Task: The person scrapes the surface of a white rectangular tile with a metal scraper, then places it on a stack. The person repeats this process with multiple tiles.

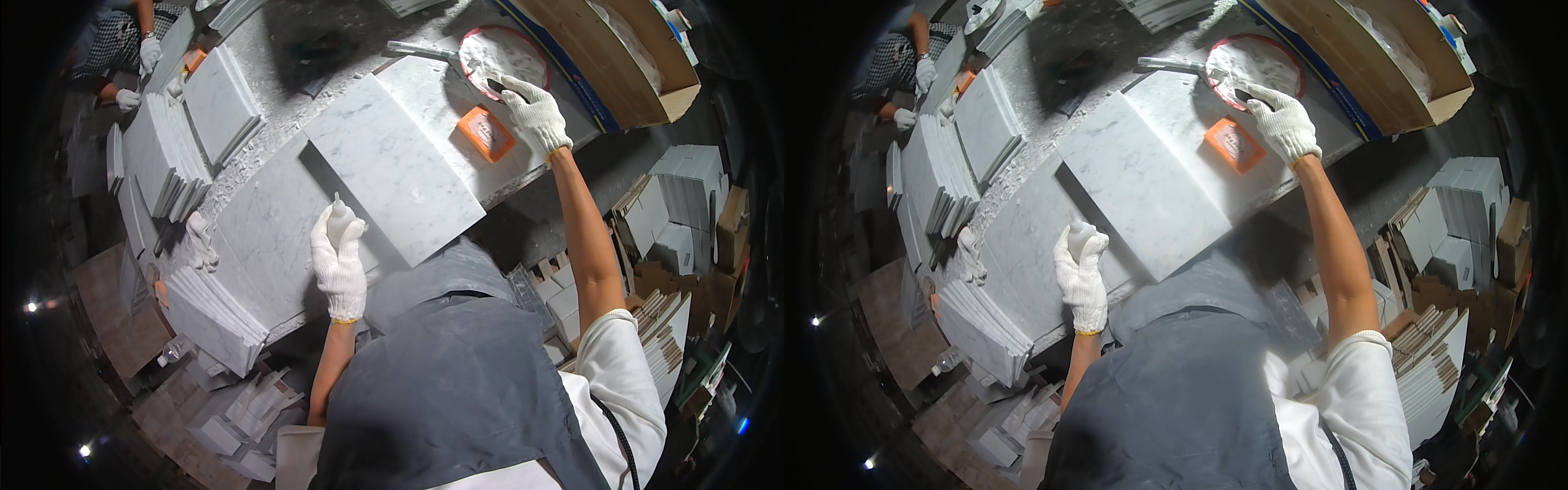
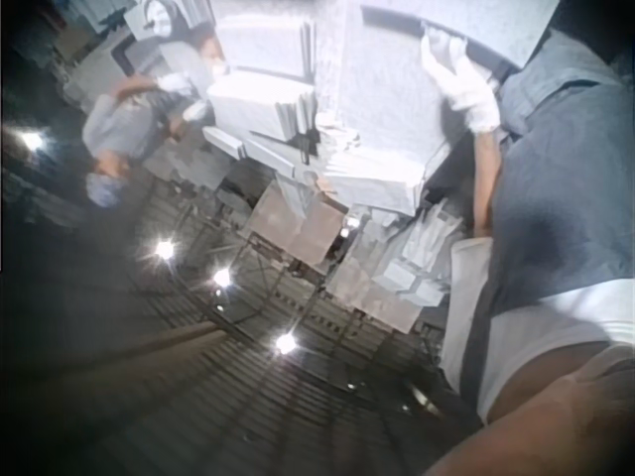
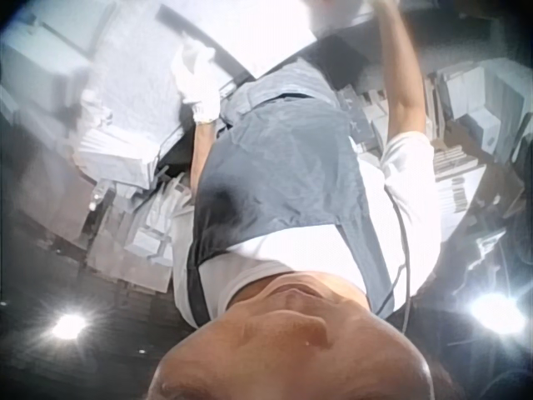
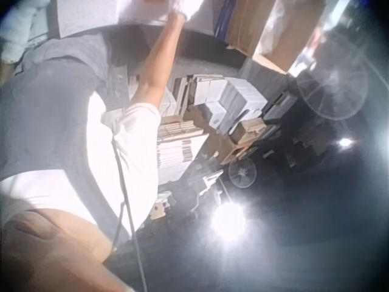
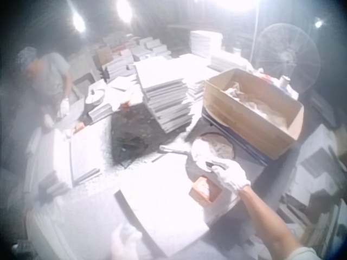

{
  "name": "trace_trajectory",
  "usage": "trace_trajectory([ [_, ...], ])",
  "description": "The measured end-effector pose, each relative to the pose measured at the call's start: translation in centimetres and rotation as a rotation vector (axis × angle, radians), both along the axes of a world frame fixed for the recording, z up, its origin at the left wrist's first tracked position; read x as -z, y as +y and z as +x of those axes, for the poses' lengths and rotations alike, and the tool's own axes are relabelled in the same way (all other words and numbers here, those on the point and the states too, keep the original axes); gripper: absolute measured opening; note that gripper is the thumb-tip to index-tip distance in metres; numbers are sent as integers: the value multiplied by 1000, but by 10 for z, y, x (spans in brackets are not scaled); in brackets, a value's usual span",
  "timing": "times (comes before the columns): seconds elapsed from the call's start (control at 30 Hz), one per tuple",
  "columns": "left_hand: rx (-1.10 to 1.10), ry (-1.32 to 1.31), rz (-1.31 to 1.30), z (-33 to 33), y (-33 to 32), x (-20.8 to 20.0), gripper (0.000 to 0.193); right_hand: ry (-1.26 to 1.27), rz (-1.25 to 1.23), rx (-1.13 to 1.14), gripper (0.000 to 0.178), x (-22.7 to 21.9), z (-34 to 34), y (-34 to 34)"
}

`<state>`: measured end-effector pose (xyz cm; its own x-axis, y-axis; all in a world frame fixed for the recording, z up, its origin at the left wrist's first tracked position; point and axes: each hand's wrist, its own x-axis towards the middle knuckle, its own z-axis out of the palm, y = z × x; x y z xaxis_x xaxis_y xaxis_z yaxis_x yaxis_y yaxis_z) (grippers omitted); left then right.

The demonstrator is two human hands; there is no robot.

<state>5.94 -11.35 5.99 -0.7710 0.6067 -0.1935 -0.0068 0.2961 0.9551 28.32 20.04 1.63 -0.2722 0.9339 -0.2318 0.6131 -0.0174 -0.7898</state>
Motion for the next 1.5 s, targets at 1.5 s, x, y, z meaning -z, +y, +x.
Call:
trace_trajectory([
  [1.5,-70,-63,-82,-14,-36,-1,45,-153,78,-588,32,-72,-93,-192],
])
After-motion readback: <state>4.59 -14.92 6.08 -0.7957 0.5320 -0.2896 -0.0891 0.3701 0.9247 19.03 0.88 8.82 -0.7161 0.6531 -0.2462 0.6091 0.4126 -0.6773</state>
